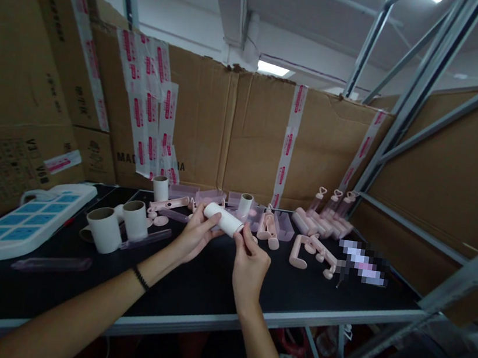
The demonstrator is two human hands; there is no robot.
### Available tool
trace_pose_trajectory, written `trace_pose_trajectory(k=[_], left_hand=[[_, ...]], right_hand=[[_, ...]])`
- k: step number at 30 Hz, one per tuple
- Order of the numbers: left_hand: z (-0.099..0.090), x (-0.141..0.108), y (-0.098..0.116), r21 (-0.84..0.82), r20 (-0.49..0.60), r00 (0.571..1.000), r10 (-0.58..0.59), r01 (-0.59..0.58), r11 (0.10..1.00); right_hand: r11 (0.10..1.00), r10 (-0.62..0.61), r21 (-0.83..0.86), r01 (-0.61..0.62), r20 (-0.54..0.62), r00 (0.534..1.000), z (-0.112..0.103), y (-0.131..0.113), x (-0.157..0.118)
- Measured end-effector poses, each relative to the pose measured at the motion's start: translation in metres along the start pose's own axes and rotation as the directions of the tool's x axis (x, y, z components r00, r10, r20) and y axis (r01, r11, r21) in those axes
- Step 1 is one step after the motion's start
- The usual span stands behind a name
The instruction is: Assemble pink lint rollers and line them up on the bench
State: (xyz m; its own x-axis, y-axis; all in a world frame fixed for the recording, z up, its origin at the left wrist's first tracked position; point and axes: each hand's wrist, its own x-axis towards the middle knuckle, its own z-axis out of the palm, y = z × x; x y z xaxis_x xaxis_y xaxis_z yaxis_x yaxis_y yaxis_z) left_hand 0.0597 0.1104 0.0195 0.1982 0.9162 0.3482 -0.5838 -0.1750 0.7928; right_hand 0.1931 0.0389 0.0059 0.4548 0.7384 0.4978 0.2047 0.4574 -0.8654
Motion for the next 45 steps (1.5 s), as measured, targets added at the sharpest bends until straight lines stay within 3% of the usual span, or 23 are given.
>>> trace_pose_trajectory(k=[6,10,17,22,26,32,36,41,45], left_hand=[[-0.006,0.002,-0.001,0.011,0.005,0.999,-0.035,0.035,0.999],[-0.004,0.001,-0.003,0.001,0.019,0.998,-0.057,0.057,0.998],[0.003,-0.003,-0.005,0.057,-0.043,0.999,0.018,-0.016,0.998],[0.004,-0.005,-0.006,0.142,-0.054,0.993,0.102,-0.093,0.985],[0.001,-0.002,-0.007,0.119,-0.059,0.993,0.107,-0.099,0.988],[-0.012,0.008,-0.002,-0.096,-0.21,0.978,-0.01,-0.011,0.995],[-0.021,0.013,0.013,-0.207,-0.255,0.962,-0.095,0.042,0.977],[-0.023,0.013,0.023,-0.257,-0.199,0.977,-0.072,0.019,0.966],[-0.021,0.011,0.026,-0.217,-0.169,0.985,-0.047,0.01,0.976]], right_hand=[[0.984,-0.111,-0.13,0.124,0.108,0.988,-0.006,0.001,0.003],[0.979,-0.13,-0.144,0.143,0.099,0.987,-0.007,0.003,0.001],[0.994,0.095,0.068,-0.091,-0.051,0.994,0.006,0.01,-0.005],[0.856,0.317,0.442,-0.268,-0.039,0.947,0.02,0.015,-0.008],[0.806,0.365,0.501,-0.314,-0.004,0.931,0.022,0.011,-0.01],[0.844,0.29,0.395,-0.362,0.231,0.929,0.012,0.013,-0.019],[0.907,0.252,0.268,-0.323,0.268,0.93,0.001,0.023,-0.019],[0.985,0.153,0.028,-0.171,0.323,0.934,-0.012,0.033,-0.003],[0.993,0.029,-0.118,0.014,0.349,0.937,-0.015,0.031,0.011]])
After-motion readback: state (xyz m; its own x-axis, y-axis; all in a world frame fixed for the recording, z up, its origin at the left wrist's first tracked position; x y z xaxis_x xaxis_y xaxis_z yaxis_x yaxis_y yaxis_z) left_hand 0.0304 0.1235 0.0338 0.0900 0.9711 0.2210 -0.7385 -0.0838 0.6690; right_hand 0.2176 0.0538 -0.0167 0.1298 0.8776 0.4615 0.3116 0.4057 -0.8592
